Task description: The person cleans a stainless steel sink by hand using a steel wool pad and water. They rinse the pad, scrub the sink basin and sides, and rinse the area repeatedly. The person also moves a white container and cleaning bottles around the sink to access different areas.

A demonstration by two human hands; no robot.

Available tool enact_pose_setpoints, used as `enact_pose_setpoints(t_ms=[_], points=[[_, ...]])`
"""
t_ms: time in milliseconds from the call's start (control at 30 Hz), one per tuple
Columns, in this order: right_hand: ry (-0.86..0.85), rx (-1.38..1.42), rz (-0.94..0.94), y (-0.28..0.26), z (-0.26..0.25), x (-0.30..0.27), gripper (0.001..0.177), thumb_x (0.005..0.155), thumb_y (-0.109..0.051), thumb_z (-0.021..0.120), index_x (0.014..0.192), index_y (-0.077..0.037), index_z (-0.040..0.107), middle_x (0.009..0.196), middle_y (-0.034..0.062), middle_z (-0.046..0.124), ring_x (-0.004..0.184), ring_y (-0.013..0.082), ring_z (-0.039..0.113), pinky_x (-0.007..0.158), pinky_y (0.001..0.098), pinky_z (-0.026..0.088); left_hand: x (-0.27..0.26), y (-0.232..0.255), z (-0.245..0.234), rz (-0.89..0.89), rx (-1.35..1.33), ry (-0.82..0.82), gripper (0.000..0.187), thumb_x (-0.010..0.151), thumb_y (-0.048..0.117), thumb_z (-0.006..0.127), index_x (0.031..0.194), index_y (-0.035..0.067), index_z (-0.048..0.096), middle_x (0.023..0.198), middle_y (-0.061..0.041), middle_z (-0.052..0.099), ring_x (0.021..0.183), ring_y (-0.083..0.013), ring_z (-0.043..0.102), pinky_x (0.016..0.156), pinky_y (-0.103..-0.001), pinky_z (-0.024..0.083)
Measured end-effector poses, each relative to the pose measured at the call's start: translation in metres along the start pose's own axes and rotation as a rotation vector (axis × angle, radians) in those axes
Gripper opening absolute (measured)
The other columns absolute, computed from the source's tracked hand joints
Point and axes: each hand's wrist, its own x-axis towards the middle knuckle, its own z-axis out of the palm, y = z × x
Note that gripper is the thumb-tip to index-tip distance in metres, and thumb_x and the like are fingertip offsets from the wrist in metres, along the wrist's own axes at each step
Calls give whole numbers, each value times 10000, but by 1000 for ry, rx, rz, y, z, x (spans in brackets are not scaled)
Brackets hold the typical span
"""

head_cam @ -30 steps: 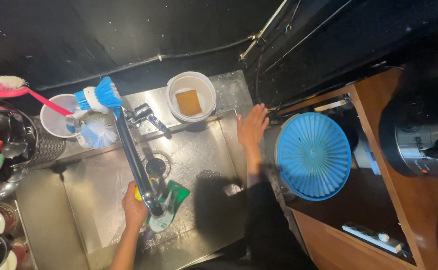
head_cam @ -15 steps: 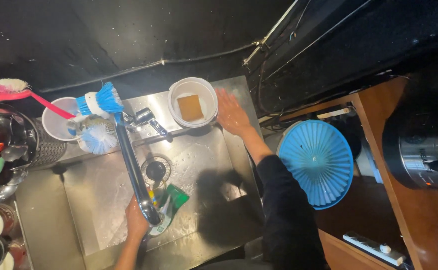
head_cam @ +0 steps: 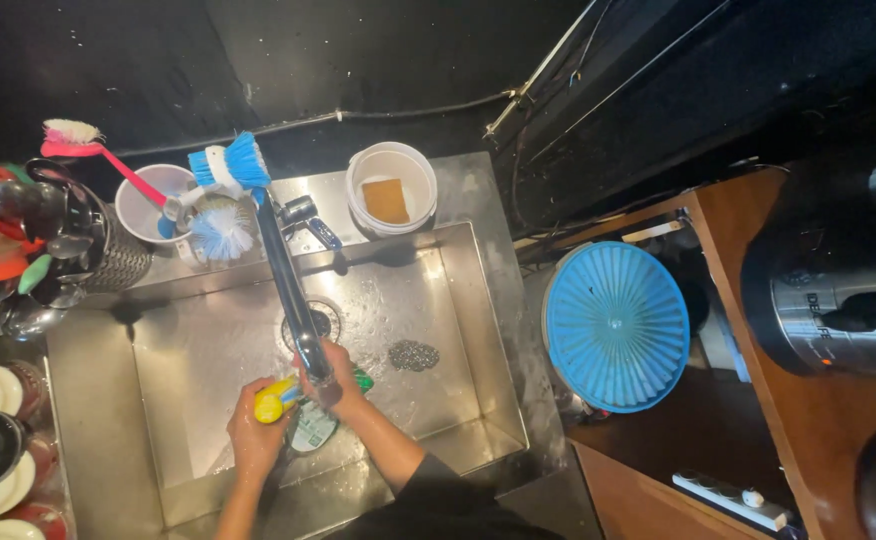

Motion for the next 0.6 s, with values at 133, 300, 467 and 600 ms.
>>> enact_pose_setpoints(t_ms=[133,300,467,600], points=[[-10,-281,-9,-57,8,-32,573,1040,-483,595,535,-234,485,532,-61,497,538,93,508,619,280,454,-1,-16,-2,39,43,19,626,671,120,902,1218,216,612,1285,-14,731,1094,-241,714,953,-375,497],[-331,-1404,398,-65,-83,-12,561,966,-367,587,1515,-333,476,1571,135,433,1386,394,444,1046,526,459,-4,-12,2,70,7,13,586,697,159,899,1215,198,626,1275,-10,729,1104,-240,701,906,-357,518],[469,-947,-21,-104,-218,74,271,976,-287,642,1185,-126,705,890,35,749,804,188,706,762,337,544,-5,-10,14,154,-64,-2,545,714,102,892,1194,156,641,1226,-61,719,1087,-224,686,907,-323,528],[777,-1109,-458,-158,-294,177,328,1020,-266,511,1312,-121,556,1318,37,544,1214,266,487,1032,423,372,7,-14,21,242,-59,-32,586,701,64,836,1247,165,648,1290,-60,693,1208,-249,655,1040,-343,481]])
